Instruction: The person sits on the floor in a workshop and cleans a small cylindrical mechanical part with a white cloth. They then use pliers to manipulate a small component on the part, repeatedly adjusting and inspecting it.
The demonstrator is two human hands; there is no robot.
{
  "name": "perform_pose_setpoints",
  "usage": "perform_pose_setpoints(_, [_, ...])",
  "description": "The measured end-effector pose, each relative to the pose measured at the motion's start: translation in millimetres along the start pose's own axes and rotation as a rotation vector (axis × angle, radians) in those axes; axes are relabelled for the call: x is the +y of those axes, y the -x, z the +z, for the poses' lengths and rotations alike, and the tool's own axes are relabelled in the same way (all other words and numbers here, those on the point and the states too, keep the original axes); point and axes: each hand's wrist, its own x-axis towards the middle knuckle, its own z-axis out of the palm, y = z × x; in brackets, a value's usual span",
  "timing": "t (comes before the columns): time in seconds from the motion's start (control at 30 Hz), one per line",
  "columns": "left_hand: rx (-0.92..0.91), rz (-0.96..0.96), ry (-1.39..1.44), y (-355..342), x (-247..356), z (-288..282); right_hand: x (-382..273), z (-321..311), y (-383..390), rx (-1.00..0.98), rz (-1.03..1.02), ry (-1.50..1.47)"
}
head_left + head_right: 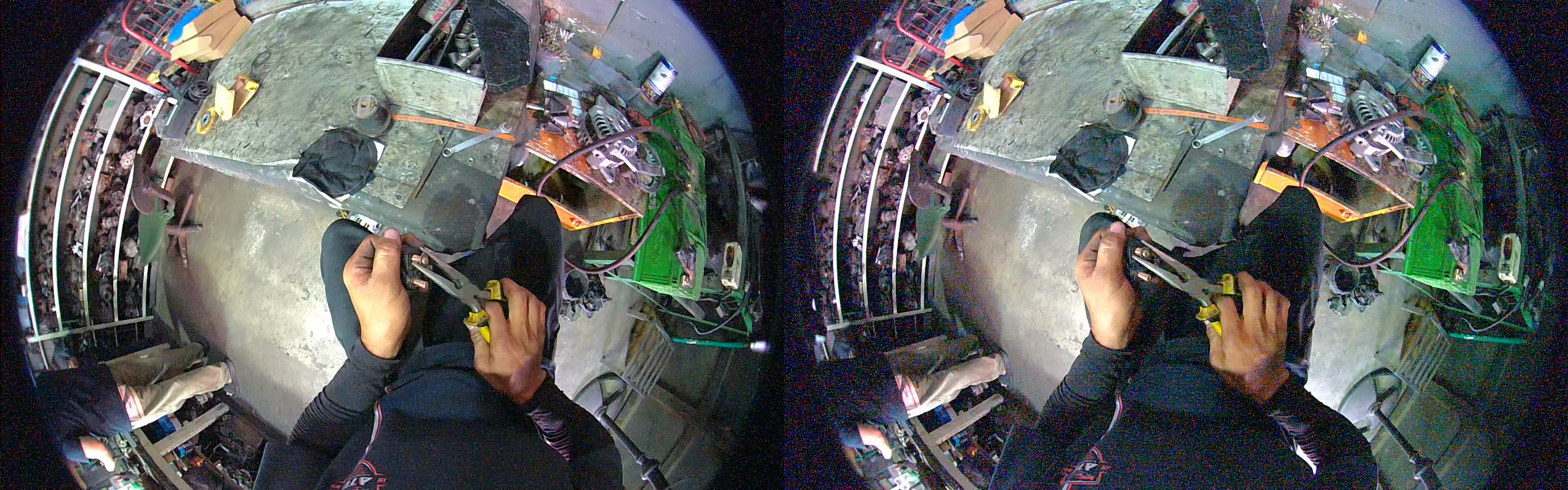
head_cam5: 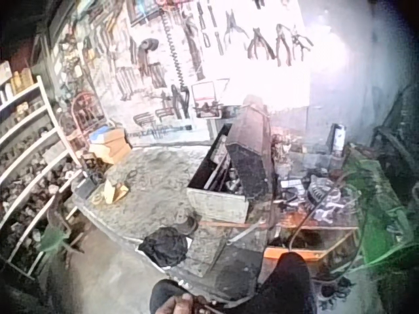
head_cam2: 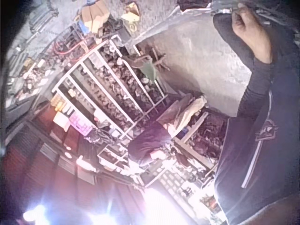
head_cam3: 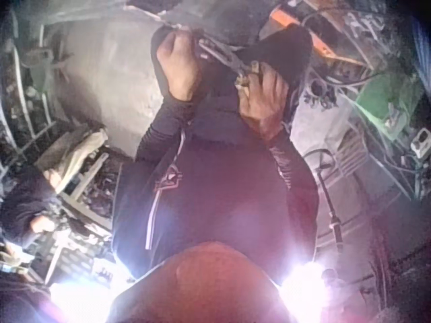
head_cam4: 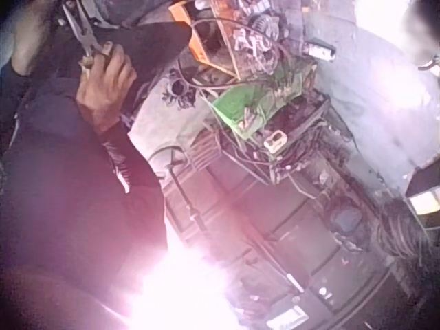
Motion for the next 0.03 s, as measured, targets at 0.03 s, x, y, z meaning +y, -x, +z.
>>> perform_pose_setpoints(0.03, [0.001,0.006,-0.015,0.7,-0.1,0.7,0.9,-0.6,0.3,-0.003,0.001,0.015])
